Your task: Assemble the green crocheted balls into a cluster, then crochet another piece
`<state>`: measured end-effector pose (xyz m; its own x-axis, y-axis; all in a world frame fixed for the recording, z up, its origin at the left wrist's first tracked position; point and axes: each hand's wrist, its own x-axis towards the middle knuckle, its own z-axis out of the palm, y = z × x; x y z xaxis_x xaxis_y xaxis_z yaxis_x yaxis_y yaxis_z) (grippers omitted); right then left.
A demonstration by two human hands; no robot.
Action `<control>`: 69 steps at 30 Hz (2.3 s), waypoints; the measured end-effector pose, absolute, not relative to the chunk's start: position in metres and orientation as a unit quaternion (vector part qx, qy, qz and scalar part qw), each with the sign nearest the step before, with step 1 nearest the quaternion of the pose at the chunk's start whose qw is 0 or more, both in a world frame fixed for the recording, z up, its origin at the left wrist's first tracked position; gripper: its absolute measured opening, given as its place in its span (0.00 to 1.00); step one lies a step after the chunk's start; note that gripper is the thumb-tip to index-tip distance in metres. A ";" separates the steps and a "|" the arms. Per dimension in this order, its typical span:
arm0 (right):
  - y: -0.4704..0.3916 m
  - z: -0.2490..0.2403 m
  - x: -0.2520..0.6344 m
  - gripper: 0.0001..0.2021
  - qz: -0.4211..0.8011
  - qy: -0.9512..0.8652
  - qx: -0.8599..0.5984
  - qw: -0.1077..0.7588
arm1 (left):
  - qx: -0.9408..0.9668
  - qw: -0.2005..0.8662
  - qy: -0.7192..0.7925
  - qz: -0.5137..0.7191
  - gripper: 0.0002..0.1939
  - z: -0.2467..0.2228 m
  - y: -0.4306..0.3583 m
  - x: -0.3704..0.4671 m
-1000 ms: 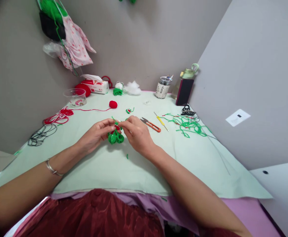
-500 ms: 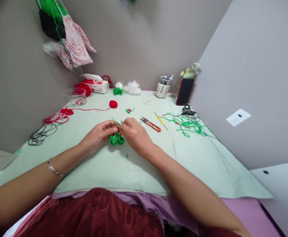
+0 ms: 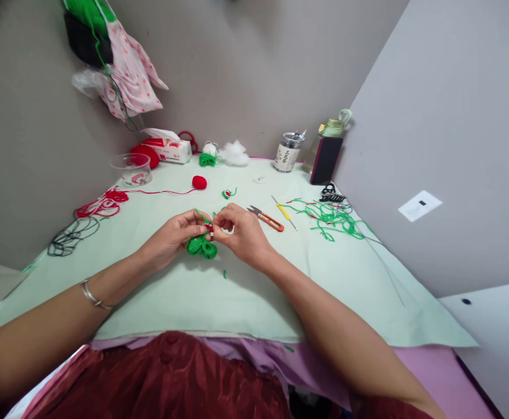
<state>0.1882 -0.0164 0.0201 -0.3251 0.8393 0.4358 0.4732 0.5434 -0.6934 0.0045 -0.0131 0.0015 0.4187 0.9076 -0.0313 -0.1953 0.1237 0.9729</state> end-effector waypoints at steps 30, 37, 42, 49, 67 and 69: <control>-0.011 0.031 0.202 0.05 0.348 -0.714 -0.393 0.463 | 0.521 0.659 0.335 0.426 0.13 0.000 -0.008 -0.003; -0.017 0.020 0.194 0.01 0.156 -0.820 -0.369 0.409 | 0.521 0.659 0.328 0.431 0.13 -0.002 -0.008 0.000; -0.017 0.013 0.193 0.04 0.059 -0.850 -0.355 0.385 | 0.529 0.650 0.341 0.426 0.13 -0.008 -0.008 0.002; -0.020 0.017 0.188 0.07 0.054 -0.860 -0.345 0.372 | 0.556 0.633 0.342 0.415 0.08 -0.002 -0.011 0.005; -0.009 0.037 0.206 0.04 0.448 -0.621 -0.403 0.501 | 0.529 0.661 0.313 0.430 0.12 -0.001 -0.007 -0.002; -0.007 0.040 0.210 0.05 0.436 -0.596 -0.410 0.535 | 0.532 0.657 0.318 0.429 0.12 -0.002 -0.005 -0.003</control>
<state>0.2102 -0.0071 0.0404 -0.0915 0.9555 0.2806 0.0220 0.2836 -0.9587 -0.0031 -0.0053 -0.0022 0.4294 0.9023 0.0381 -0.2259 0.0664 0.9719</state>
